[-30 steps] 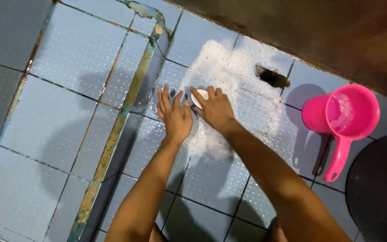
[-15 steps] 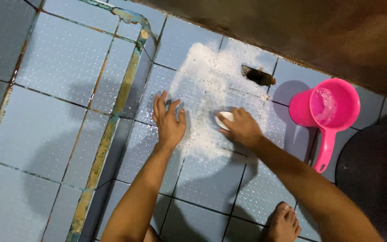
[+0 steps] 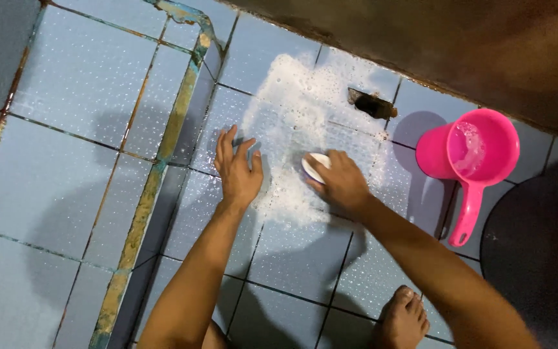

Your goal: The person pours soapy water from a pink scoop onto a tiled floor, then scrubs the area with a bar of soap, creating foam. The person continues scrubbing the same section of floor repeatedly.

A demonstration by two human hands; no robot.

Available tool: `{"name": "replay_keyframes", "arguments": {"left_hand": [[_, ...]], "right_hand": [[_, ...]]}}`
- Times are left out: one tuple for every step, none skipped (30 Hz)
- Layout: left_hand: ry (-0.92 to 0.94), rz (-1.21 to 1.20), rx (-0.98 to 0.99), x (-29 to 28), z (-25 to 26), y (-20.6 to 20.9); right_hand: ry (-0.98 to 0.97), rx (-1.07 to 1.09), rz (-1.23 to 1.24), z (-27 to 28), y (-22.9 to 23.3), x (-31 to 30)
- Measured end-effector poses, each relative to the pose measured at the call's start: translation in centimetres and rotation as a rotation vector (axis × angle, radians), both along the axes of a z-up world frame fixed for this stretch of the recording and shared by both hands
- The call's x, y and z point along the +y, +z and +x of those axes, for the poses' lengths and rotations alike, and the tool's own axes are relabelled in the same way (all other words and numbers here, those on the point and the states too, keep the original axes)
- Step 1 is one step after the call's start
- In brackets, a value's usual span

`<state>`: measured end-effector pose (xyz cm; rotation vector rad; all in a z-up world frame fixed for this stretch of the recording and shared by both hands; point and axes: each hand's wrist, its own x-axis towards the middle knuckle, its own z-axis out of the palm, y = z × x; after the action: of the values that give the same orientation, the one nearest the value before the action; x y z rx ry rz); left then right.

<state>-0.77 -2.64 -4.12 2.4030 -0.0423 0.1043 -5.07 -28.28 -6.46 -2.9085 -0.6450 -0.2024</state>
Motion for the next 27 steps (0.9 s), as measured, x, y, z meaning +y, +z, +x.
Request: {"name": "replay_keyframes", "arguments": {"left_hand": [[-0.004, -0.002, 0.001, -0.2, 0.0, -0.1], [-0.022, -0.003, 0.004, -0.2, -0.1, -0.2], [-0.04, -0.003, 0.007, -0.2, -0.2, -0.3], [-0.039, -0.003, 0.004, -0.3, -0.2, -0.2], [-0.047, -0.013, -0.001, -0.3, -0.2, -0.1], [-0.052, -0.021, -0.003, -0.2, -0.4, 0.0], [-0.048, -0.02, -0.001, 0.0, -0.7, 0.0], [-0.045, -0.008, -0.013, 0.3, -0.8, 0.1], [-0.043, 0.004, -0.025, 0.5, -0.8, 0.2], [-0.039, 0.009, -0.023, 0.9, -0.9, 0.1], [-0.029, 0.015, -0.029, 1.2, -0.9, 0.0], [-0.021, 0.02, -0.036, 1.5, -0.8, -0.1], [-0.019, 0.025, -0.037, 1.8, -0.7, 0.0], [-0.01, 0.026, -0.037, 2.2, -0.7, 0.1], [-0.002, 0.026, -0.037, 2.7, -0.7, 0.1], [0.002, 0.029, -0.033, 2.8, -0.6, 0.5], [0.006, 0.021, -0.038, 2.9, -0.5, 0.9], [0.011, 0.008, -0.043, 2.9, -0.3, 1.2], [0.015, 0.005, -0.038, 3.1, -0.6, 1.0], [0.021, 0.009, -0.044, 3.2, -0.5, 0.8], [0.027, 0.014, -0.05, 3.3, -0.4, 0.7], [0.029, 0.013, -0.05, 3.4, -0.6, 0.7], [0.03, 0.009, -0.047, 3.4, -0.7, 0.7], [0.028, 0.004, -0.047, 3.2, -0.7, 0.7], [0.027, 0.002, -0.049, 3.2, -0.7, 0.7], [0.021, 0.001, -0.044, 3.2, -0.8, 0.7], [0.015, -0.001, -0.039, 3.2, -1.0, 0.6]], "right_hand": [[-0.004, 0.001, -0.002, -1.1, 0.1, -1.4], [0.003, 0.05, 0.033, -2.2, 0.2, -2.7], [0.01, 0.1, 0.068, -3.2, 0.3, -4.0], [0.011, 0.097, 0.068, -3.4, 0.3, -4.1], [0.016, 0.082, 0.063, -3.6, 0.2, -4.2], [0.023, 0.071, 0.06, -3.9, 0.2, -4.2], [0.028, 0.072, 0.061, -3.1, 1.0, -3.1], [0.023, 0.052, 0.043, -2.1, 1.9, -2.0], [0.018, 0.032, 0.026, -1.1, 2.7, -0.9], [0.022, 0.034, 0.032, 1.0, 2.0, -0.5], [-0.011, 0.013, -0.006, 3.1, 1.2, -0.2], [-0.045, -0.01, -0.045, 5.3, 0.5, 0.1], [-0.043, -0.01, -0.04, 7.3, 0.2, 0.1], [-0.122, -0.023, -0.057, 9.1, -0.3, 0.2], [-0.202, -0.035, -0.073, 10.9, -0.7, 0.2], [-0.198, -0.031, -0.072, 11.0, -0.7, 0.5], [-0.227, -0.027, -0.083, 11.1, -0.7, 0.8], [-0.255, -0.023, -0.101, 11.2, -0.6, 0.9], [-0.251, -0.019, -0.105, 9.5, 0.0, 1.8], [-0.233, 0.006, -0.069, 8.0, 0.6, 2.7], [-0.215, 0.031, -0.034, 6.5, 1.2, 3.6], [-0.213, 0.032, -0.034, 3.8, 1.0, 4.5], [-0.136, 0.051, -0.019, 1.0, 0.8, 5.4], [-0.062, 0.066, -0.005, -1.6, 0.7, 6.1], [-0.064, 0.064, -0.007, -2.9, 0.6, 6.8], [0.072, 0.164, 0.044, -4.2, 0.4, 7.6], [0.208, 0.263, 0.095, -5.6, 0.3, 8.3]]}}
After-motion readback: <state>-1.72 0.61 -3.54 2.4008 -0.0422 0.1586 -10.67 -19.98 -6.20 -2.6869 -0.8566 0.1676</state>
